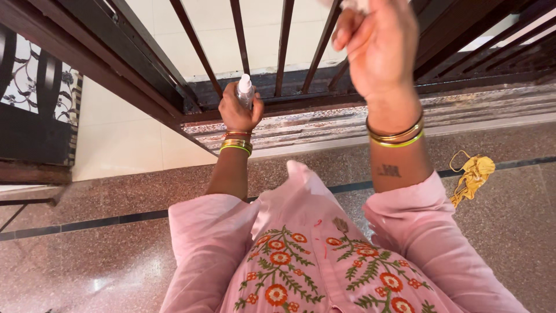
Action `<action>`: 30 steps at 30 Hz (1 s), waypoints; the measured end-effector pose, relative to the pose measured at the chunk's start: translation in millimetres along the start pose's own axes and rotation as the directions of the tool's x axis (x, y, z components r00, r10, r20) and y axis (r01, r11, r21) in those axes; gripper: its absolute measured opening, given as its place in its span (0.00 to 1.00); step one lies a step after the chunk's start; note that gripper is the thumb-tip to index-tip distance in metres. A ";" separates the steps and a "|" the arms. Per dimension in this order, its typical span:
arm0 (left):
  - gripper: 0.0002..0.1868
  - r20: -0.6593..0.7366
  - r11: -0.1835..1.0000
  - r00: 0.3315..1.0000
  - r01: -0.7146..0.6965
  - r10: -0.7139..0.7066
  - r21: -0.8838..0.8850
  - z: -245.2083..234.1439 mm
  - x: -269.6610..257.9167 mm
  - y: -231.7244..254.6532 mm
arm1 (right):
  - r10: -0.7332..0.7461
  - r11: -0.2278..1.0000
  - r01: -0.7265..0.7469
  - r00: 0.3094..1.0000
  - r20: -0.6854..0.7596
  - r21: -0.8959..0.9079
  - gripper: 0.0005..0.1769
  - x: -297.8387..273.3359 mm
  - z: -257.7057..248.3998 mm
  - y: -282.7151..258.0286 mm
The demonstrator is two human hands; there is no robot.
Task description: The person cleans a dark metal railing by spraying a liquid from a small white bottle and wiping the surface with a white cloth. The person systematically moves along the railing, applying the spray and wiping each section to remove dirt.
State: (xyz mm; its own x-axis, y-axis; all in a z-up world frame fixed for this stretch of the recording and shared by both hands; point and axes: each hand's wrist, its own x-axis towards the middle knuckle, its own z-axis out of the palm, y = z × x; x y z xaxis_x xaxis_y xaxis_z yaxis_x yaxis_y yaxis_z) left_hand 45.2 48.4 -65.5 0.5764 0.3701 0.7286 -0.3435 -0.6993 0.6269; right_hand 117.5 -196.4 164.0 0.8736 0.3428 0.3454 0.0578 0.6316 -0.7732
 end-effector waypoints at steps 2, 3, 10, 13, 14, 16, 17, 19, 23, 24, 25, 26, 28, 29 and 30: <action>0.22 0.003 1.000 1.000 -0.019 0.019 0.020 0.1 -0.4 -2.2 | -0.077 0.981 0.078 0.997 0.011 -0.178 0.11 4.4 -0.1 -3.6; 0.22 -0.007 1.000 1.000 -0.022 0.022 0.006 0.1 -1.2 -2.6 | -0.106 0.938 0.099 0.994 -0.003 -0.331 0.11 4.9 1.3 -2.3; 0.20 -0.012 1.000 1.000 -0.009 0.009 0.004 -0.7 0.1 0.3 | -0.392 0.743 0.335 0.920 0.029 -0.579 0.14 -29.7 -18.1 -28.0; 0.18 0.023 0.999 0.999 0.037 -0.038 0.039 -0.7 1.0 0.4 | -0.652 0.579 0.507 0.758 0.010 -0.638 0.15 -32.0 -53.5 -44.2; 0.17 0.041 0.997 0.997 0.056 -0.059 0.058 -1.2 0.6 0.4 | -0.726 0.513 0.538 0.687 -0.005 -0.669 0.15 -30.5 -66.3 -48.3; 0.19 0.022 0.997 0.999 0.036 -0.038 0.074 -1.0 -0.7 1.5 | -0.818 0.423 0.564 0.575 -0.032 -0.709 0.14 -23.4 -84.8 -43.4; 0.20 0.012 0.996 1.000 0.024 -0.025 0.082 0.1 0.4 1.6 | -0.847 0.389 0.564 0.531 -0.041 -0.729 0.15 -19.4 -90.5 -39.6; 0.20 0.006 0.999 1.000 0.029 -0.029 0.041 1.7 0.9 1.5 | -0.842 0.358 0.527 0.539 -0.023 -0.771 0.21 -12.4 -90.8 -19.0; 0.23 -0.012 1.000 1.000 -0.011 0.012 0.012 4.3 -1.8 1.6 | -0.735 0.378 0.476 0.676 0.055 -0.794 0.21 -5.5 -69.6 20.2; 0.23 -0.010 1.000 1.000 -0.010 0.010 0.005 4.7 -1.8 1.7 | -0.695 0.426 0.468 0.718 0.052 -0.774 0.21 -4.7 -62.8 27.6; 0.23 -0.010 1.000 1.000 -0.007 0.007 0.000 4.8 -2.1 1.9 | -0.653 0.485 0.472 0.755 0.054 -0.736 0.22 -3.9 -55.7 34.6; 0.23 -0.010 1.000 1.000 -0.004 0.004 -0.005 4.4 -2.2 2.0 | -0.609 0.543 0.471 0.791 0.060 -0.695 0.23 -3.0 -50.2 38.6; 0.23 -0.006 1.000 1.000 -0.012 0.012 0.008 3.4 -1.9 2.4 | -0.579 0.665 0.497 0.815 0.035 -0.558 0.22 -10.9 -43.4 39.4; 0.24 -0.003 1.000 1.000 -0.016 0.016 0.014 3.3 -1.3 2.4 | -0.561 0.718 0.502 0.827 0.025 -0.482 0.22 -12.5 -41.1 38.5; 0.23 -0.008 1.000 1.000 -0.014 0.014 0.010 3.8 -0.2 2.3 | -0.548 0.760 0.470 0.835 -0.054 -0.448 0.19 -8.8 -41.2 34.2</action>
